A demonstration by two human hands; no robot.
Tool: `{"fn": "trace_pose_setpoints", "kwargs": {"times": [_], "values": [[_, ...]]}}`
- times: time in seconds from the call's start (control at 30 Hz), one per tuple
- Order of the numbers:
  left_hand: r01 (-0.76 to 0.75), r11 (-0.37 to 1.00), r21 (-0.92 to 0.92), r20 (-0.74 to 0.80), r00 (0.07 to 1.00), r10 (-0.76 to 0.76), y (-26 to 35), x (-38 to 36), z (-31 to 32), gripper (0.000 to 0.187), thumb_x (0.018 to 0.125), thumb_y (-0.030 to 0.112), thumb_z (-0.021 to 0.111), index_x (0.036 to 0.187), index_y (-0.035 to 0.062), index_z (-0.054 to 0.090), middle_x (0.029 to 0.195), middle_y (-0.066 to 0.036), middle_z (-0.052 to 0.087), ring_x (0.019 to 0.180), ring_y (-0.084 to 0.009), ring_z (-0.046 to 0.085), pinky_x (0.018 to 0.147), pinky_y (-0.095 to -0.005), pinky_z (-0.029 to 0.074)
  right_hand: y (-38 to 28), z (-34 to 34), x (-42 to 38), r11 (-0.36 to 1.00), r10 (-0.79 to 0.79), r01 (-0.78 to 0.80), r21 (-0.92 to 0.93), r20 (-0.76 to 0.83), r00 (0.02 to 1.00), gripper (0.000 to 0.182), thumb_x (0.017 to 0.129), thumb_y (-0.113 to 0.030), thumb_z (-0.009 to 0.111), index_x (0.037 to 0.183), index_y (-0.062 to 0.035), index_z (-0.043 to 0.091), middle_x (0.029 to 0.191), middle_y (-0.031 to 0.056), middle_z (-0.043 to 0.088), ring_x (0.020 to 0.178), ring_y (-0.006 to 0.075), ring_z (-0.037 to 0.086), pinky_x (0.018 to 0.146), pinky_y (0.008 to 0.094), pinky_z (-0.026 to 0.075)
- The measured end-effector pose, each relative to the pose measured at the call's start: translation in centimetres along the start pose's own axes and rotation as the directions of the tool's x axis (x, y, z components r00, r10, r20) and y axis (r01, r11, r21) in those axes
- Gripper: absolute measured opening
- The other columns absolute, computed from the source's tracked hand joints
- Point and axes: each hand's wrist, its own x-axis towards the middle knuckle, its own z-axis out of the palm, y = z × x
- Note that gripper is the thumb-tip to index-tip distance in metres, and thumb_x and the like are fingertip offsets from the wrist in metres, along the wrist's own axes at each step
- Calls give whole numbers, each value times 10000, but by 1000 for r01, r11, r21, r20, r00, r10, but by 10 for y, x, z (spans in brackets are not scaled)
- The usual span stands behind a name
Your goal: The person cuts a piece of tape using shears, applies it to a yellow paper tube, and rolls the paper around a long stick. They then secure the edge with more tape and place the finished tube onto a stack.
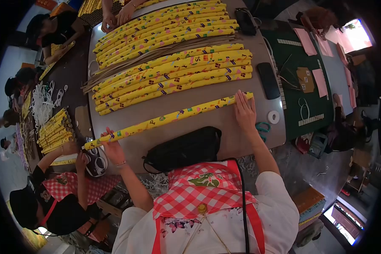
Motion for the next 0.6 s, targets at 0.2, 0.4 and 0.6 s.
{"fn": "trace_pose_setpoints", "kwargs": {"times": [0.2,0.4,0.6], "values": [[95,993,-73,-75,992,-100,-18,-3,-49,481,950,287,444,1334,14,343,1132,-87,514,1156,-239,447,1051,-394,319,11,3,-12,985,169,-166,53,-56,984,469,857,-45,499,1319,-39,414,1370,112,420,1247,268,416,1054,430,278],[86,994,70,-134,988,-76,-32,-4,-78,532,943,345,449,1361,46,312,1157,-82,514,1094,-227,488,1016,-395,342,43,0,-6,524,728,-616,588,65,682,382,881,-134,568,1211,23,460,1099,165,553,983,228,557,847,326,450],[100,959,265,-359,933,2,-42,-1,-95,418,925,349,502,1159,5,463,1044,-102,562,972,-231,550,883,-364,467,56,20,-1,276,652,-676,683,384,654,465,826,-247,680,1159,18,494,953,66,578,823,124,549,695,263,457]]}}
